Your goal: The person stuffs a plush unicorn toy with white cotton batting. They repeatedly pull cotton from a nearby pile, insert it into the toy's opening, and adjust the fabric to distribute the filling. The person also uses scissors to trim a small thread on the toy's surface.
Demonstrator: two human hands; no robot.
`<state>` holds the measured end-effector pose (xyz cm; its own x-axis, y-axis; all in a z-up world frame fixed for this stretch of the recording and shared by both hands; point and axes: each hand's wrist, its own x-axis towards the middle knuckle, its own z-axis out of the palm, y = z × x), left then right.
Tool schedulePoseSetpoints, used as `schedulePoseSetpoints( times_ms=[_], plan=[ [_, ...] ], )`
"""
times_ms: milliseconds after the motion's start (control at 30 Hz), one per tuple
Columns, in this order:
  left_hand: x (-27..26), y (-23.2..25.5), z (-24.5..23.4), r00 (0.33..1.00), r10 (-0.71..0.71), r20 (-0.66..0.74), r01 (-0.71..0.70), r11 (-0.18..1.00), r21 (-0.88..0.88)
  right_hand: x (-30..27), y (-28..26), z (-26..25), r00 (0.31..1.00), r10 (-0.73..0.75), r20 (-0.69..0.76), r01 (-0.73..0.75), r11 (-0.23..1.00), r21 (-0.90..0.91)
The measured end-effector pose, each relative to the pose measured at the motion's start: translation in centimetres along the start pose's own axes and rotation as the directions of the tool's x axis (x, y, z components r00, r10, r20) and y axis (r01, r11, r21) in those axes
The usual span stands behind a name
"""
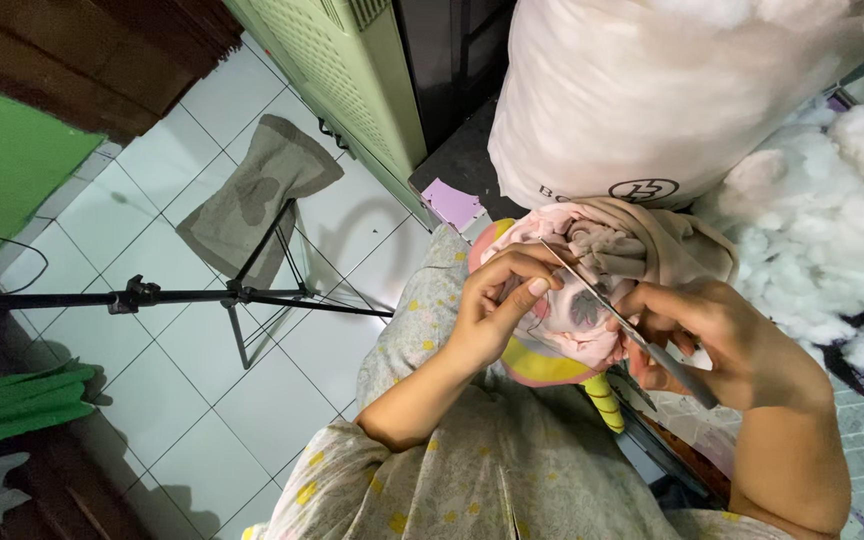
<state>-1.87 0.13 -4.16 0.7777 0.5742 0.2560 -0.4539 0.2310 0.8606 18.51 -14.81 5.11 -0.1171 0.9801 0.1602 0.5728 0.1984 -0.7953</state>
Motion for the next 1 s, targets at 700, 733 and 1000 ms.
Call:
schedulePoseSetpoints(
  times_ms=[700,733,1000],
  plan=[
    [0.1,0.6,0.3,1.0,0.007,-0.014,-0.006,0.999,0.036,0.7,-0.3,-0.2,0.983,0.167,0.08,-0.172,0.983,0.061],
    [0.1,0.6,0.3,1.0,0.007,-0.014,-0.007,0.999,0.033,0.9,-0.5,-0.2,0.982,0.171,0.082,-0.176,0.983,0.057],
    [0.1,0.7,0.3,1.0,-0.002,-0.031,0.002,1.0,0.013,1.5,-0.6,0.3,0.999,0.049,0.018,-0.05,0.995,0.086]
  ],
)
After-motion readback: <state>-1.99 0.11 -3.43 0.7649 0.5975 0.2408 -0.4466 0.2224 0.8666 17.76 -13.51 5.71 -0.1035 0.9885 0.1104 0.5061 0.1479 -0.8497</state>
